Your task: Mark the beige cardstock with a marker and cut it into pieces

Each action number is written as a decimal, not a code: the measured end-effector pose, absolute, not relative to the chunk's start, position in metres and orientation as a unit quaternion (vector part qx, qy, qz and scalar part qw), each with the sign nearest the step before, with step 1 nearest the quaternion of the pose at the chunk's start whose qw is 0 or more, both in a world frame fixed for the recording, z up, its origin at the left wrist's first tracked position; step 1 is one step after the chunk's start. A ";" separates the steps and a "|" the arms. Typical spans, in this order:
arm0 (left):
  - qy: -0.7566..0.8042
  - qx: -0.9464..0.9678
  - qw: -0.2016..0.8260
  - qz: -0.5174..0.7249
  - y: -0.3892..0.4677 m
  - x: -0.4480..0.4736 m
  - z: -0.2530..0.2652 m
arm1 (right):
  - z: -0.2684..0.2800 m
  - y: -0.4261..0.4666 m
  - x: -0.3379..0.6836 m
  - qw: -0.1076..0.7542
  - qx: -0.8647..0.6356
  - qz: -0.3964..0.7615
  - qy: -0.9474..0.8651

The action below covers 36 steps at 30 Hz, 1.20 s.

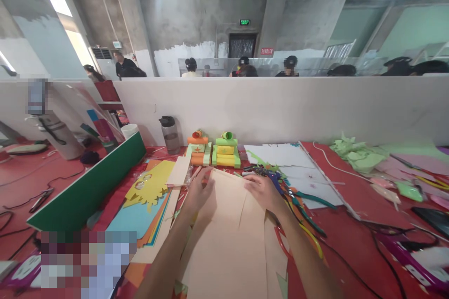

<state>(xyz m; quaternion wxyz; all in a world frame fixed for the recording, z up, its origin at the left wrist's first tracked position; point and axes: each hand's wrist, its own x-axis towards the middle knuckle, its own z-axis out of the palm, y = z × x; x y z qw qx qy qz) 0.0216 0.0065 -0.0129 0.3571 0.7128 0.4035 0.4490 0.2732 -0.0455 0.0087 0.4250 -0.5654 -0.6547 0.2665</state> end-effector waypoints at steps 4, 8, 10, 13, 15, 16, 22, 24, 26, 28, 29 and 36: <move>0.392 0.707 0.364 0.462 0.008 0.023 -0.017 | 0.003 -0.044 0.275 0.418 -0.567 0.269 -0.657; 0.400 0.705 0.375 0.449 0.009 0.021 -0.019 | 0.000 -0.042 0.274 0.405 -0.569 0.281 -0.658; 0.406 0.696 0.389 0.446 0.009 0.020 -0.018 | 0.003 -0.042 0.274 0.401 -0.570 0.285 -0.658; 0.417 0.680 0.409 0.443 0.007 0.020 -0.017 | 0.018 -0.044 0.272 0.365 -0.569 0.308 -0.669; 0.427 0.667 0.423 0.441 0.005 0.022 -0.016 | 0.033 -0.043 0.270 0.319 -0.569 0.324 -0.686; 0.432 0.659 0.430 0.441 0.005 0.023 -0.015 | 0.041 -0.041 0.267 0.297 -0.573 0.318 -0.694; 0.447 0.630 0.465 0.432 0.003 0.025 -0.013 | 0.068 -0.010 0.241 0.140 -0.582 0.291 -0.747; 0.461 0.627 0.463 0.425 0.003 0.025 -0.014 | 0.066 0.002 0.232 0.133 -0.563 0.306 -0.756; 0.475 0.624 0.457 0.418 0.002 0.026 -0.015 | 0.062 0.012 0.227 0.130 -0.554 0.326 -0.755; 0.496 0.613 0.460 0.409 0.001 0.027 -0.017 | 0.057 0.019 0.227 0.131 -0.546 0.346 -0.752; 0.504 0.607 0.463 0.404 0.001 0.027 -0.018 | 0.055 0.022 0.227 0.131 -0.540 0.354 -0.752; 0.479 0.643 0.433 0.413 0.002 0.018 -0.020 | 0.049 0.027 0.236 0.085 -0.543 0.379 -0.745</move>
